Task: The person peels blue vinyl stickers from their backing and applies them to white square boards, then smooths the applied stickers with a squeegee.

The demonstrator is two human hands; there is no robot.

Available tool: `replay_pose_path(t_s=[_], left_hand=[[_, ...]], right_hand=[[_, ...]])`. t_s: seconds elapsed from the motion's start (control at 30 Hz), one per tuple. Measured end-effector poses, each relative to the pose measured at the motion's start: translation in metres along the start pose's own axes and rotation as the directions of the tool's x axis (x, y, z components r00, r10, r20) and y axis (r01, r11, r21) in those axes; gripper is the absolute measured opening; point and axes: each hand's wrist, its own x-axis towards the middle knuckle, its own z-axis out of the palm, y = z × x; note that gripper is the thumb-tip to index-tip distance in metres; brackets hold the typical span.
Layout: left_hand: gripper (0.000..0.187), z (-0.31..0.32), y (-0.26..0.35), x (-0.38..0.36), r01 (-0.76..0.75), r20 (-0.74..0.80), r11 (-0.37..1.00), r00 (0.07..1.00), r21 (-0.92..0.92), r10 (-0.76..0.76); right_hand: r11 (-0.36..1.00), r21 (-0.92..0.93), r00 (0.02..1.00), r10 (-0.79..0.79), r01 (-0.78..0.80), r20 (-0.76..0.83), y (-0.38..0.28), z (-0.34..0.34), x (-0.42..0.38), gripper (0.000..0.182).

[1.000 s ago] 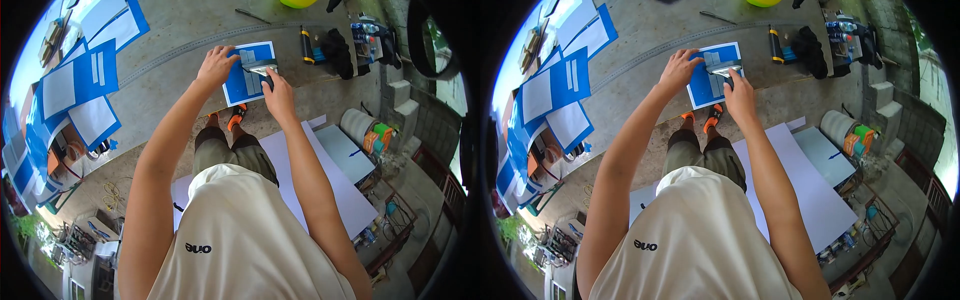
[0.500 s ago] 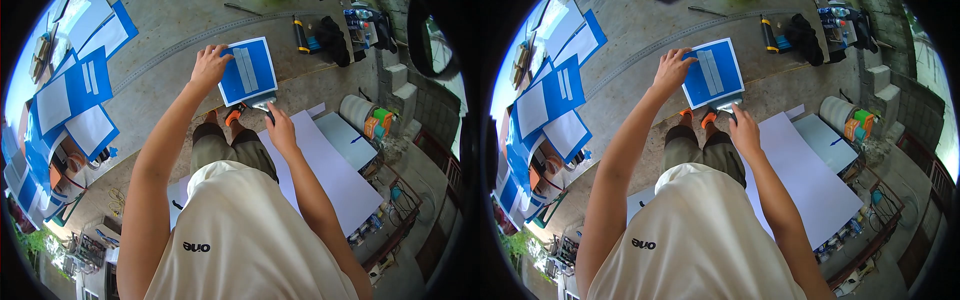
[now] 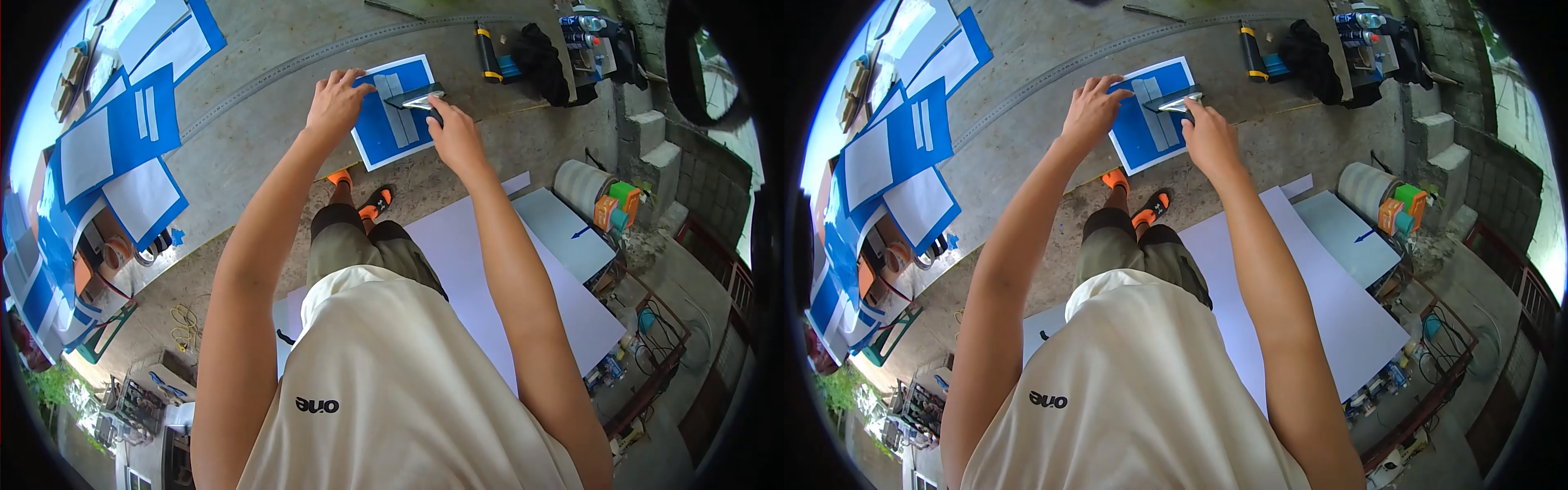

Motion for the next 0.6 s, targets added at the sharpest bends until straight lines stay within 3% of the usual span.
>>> replay_pose_path(t_s=[0.27,0.37,0.47,0.6], left_hand=[[0.038,0.004,-0.001,-0.002,-0.011,-0.033,1.000,0.999,0.011,0.011],[0.038,0.005,-0.005,-0.004,0.021,-0.119,0.993,0.992,-0.118,-0.036],[0.035,-0.002,-0.017,-0.009,0.047,-0.122,0.996,0.991,-0.076,-0.056],[0.036,-0.001,-0.026,-0.019,-0.001,-0.076,0.999,0.997,-0.040,-0.002]], right_hand=[[0.986,-0.085,0.983,0.149,-0.141,0.106,0.028,0.001,-0.105,0.042],[0.993,-0.015,0.992,0.121,-0.120,0.046,0.019,-0.005,-0.107,0.042],[0.996,0.090,0.999,0.012,-0.008,-0.039,-0.011,-0.006,-0.078,0.042],[0.998,0.040,0.999,-0.038,0.039,-0.025,-0.049,0.014,-0.036,0.042]])
